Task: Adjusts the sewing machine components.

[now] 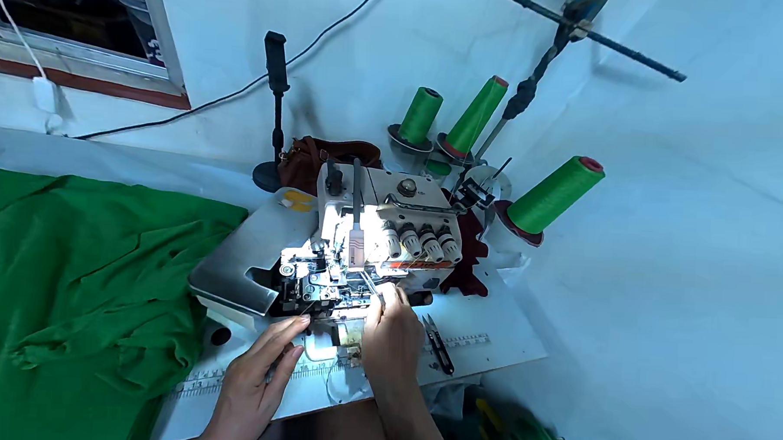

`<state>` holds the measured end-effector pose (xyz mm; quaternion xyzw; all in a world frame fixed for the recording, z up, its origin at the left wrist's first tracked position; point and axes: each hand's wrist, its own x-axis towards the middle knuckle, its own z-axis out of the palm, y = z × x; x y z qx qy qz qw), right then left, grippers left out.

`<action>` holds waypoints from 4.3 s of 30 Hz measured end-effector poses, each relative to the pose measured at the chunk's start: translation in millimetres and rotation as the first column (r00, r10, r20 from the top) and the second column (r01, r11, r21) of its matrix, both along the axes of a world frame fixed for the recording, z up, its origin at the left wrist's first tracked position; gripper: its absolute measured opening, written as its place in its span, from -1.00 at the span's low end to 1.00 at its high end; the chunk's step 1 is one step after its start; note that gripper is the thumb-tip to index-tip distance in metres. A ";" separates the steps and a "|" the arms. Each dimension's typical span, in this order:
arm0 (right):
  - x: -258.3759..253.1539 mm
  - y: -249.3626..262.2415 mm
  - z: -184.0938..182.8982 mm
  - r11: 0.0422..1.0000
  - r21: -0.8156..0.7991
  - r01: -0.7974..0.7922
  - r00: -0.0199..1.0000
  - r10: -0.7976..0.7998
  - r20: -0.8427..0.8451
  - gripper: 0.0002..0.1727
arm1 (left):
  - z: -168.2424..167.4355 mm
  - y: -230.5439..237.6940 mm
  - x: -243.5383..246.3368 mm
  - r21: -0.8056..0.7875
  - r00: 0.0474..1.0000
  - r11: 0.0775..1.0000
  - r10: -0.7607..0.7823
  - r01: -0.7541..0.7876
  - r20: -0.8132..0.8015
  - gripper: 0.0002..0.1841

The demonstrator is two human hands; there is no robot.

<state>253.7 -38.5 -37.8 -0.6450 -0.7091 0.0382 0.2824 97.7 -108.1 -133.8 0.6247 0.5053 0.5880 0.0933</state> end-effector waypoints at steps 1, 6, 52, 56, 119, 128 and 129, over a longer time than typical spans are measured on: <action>0.9 -0.2 -0.2 1.000 -0.008 -0.002 1.000 0.002 0.003 -0.79 | 0.0 -0.1 0.0 -0.002 1.000 1.000 0.001 -0.001 -0.001 -0.62; -2.6 5.2 2.2 0.998 -0.070 -0.009 1.000 0.010 0.014 -0.76 | -0.2 0.4 0.3 -0.002 1.000 1.000 0.012 -0.012 -0.005 -0.61; 28.3 10.7 -6.4 0.979 -0.169 -0.118 0.993 0.112 -0.044 -0.81 | 3.5 -1.0 0.4 -0.022 1.000 1.000 0.007 -0.007 -0.001 -0.61; 28.9 14.9 -6.2 0.955 -0.272 -0.118 0.993 0.106 -0.059 -0.78 | 3.6 -0.7 0.8 -0.013 1.000 1.000 0.007 -0.007 -0.005 -0.61; 107.4 2.3 24.7 0.925 -0.146 -0.352 0.881 0.275 -0.384 -0.87 | -0.4 -0.7 2.2 -0.028 0.999 0.999 -0.014 0.016 0.041 -0.65; 81.3 6.0 -4.8 0.901 0.193 -0.389 0.731 0.430 -0.531 -0.87 | -0.6 -1.2 1.4 -0.030 0.999 0.999 -0.033 0.034 0.034 -0.65; 76.9 5.5 -3.7 0.878 0.262 -0.400 0.709 0.478 -0.518 -0.88 | -0.8 -1.3 1.4 -0.030 0.999 0.999 -0.035 0.036 0.037 -0.65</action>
